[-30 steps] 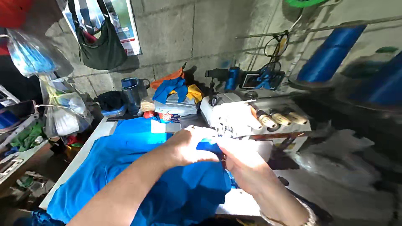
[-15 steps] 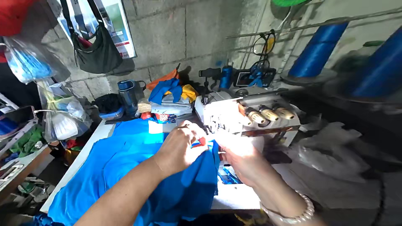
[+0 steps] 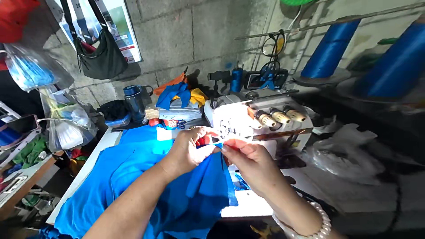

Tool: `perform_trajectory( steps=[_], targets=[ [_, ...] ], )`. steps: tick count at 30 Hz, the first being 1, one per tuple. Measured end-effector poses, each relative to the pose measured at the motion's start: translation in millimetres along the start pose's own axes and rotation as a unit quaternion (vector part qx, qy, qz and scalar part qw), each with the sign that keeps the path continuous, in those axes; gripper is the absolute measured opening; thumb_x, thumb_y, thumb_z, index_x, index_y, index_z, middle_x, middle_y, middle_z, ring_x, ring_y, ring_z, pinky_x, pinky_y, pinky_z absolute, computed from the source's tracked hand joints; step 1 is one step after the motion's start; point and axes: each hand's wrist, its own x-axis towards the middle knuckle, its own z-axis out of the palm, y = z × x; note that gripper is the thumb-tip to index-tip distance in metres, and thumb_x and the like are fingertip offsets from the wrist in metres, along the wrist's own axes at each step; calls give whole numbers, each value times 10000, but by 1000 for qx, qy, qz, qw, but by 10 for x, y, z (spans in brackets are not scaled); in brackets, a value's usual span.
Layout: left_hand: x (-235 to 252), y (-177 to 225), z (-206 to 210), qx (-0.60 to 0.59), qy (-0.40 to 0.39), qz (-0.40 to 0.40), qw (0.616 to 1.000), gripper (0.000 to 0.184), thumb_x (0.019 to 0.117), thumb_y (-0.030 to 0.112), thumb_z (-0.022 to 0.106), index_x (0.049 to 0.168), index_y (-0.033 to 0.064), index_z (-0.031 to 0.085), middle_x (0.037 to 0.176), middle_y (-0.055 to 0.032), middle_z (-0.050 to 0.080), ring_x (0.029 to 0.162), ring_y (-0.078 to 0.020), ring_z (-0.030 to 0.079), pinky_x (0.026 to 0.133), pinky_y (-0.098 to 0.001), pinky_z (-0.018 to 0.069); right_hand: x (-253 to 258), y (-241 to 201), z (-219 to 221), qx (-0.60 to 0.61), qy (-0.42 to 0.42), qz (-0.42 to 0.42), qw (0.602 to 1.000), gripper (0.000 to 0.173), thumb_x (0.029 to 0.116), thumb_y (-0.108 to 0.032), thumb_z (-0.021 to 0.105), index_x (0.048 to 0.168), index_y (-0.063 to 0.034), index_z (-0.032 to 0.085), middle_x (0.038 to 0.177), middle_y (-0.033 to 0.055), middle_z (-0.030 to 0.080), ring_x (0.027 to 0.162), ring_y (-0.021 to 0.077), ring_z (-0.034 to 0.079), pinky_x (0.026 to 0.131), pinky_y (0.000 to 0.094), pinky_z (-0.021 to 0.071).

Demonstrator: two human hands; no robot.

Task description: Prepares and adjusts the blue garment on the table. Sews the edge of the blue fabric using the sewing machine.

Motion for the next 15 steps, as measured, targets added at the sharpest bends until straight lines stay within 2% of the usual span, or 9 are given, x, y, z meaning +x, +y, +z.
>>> perform_trajectory(
  steps=[2, 4, 6, 8, 9, 10, 12, 13, 15],
  targets=[
    [6, 19, -24, 31, -28, -15, 999, 168, 894, 55, 717, 1038, -33, 722, 908, -90, 698, 799, -77, 626, 744, -209, 503, -3, -10, -20, -17, -7, -17, 1000, 166, 982, -111, 551, 909, -124, 699, 703, -99, 629, 600, -44, 557, 556, 123, 461],
    [17, -14, -26, 46, -32, -5, 998, 130, 908, 94, 704, 963, -19, 736, 883, -89, 699, 814, -93, 638, 760, -244, 506, -17, -36, -23, -17, 0, -27, 1000, 149, 1003, -129, 549, 940, -113, 683, 716, -92, 622, 608, -42, 566, 563, 128, 478],
    [19, -52, -28, 50, -14, 24, 998, 122, 925, 119, 690, 921, 1, 720, 898, -80, 684, 896, -113, 635, 839, -274, 502, -46, -42, -11, 8, 1, -27, 1000, 103, 1011, -192, 585, 1061, -111, 625, 803, -82, 635, 694, -27, 613, 637, 149, 531],
    [52, -6, -71, 33, -16, 15, 999, 121, 940, 98, 670, 944, -14, 715, 1001, -98, 687, 1039, -146, 615, 952, -320, 475, -70, -29, 19, 19, -13, -11, 1000, 268, 899, -207, 714, 1111, -104, 587, 817, -89, 644, 710, -25, 623, 639, 157, 540],
    [75, 40, -110, 28, -24, -4, 999, 125, 954, 82, 648, 978, -27, 705, 1020, -97, 679, 1026, -122, 609, 935, -298, 475, -108, -3, 31, 22, -34, 7, 999, 288, 847, -167, 764, 1086, -101, 617, 796, -75, 663, 688, -10, 637, 612, 172, 547],
    [100, 73, -153, 29, -31, -19, 999, 117, 970, 73, 624, 998, -22, 685, 979, -69, 669, 941, -64, 604, 861, -234, 487, -170, 51, 35, 24, -66, 29, 997, 250, 823, -128, 762, 1046, -112, 652, 795, -67, 674, 695, -3, 647, 610, 175, 553],
    [144, 87, -221, 32, -33, -24, 999, 90, 994, 60, 594, 984, -18, 638, 817, -14, 602, 712, 17, 528, 666, -135, 440, -324, 169, 21, 22, -105, 101, 989, 173, 833, -42, 734, 1001, -80, 720, 808, -38, 730, 730, 11, 690, 657, 202, 581],
    [162, 61, -250, 43, -29, -3, 999, 88, 992, 52, 592, 977, -24, 635, 790, -11, 593, 677, 27, 514, 637, -118, 429, -387, 234, 3, 6, -110, 124, 986, 168, 843, -32, 719, 1006, -74, 714, 819, -35, 724, 746, 11, 685, 678, 203, 576],
    [183, 24, -300, 80, -22, 30, 996, 102, 984, 57, 607, 975, -31, 657, 806, -32, 624, 696, 21, 537, 656, -118, 442, -497, 344, -35, 11, -95, 152, 984, 209, 854, -38, 717, 1061, -73, 715, 853, -22, 737, 767, 29, 698, 698, 216, 588]
  ],
)
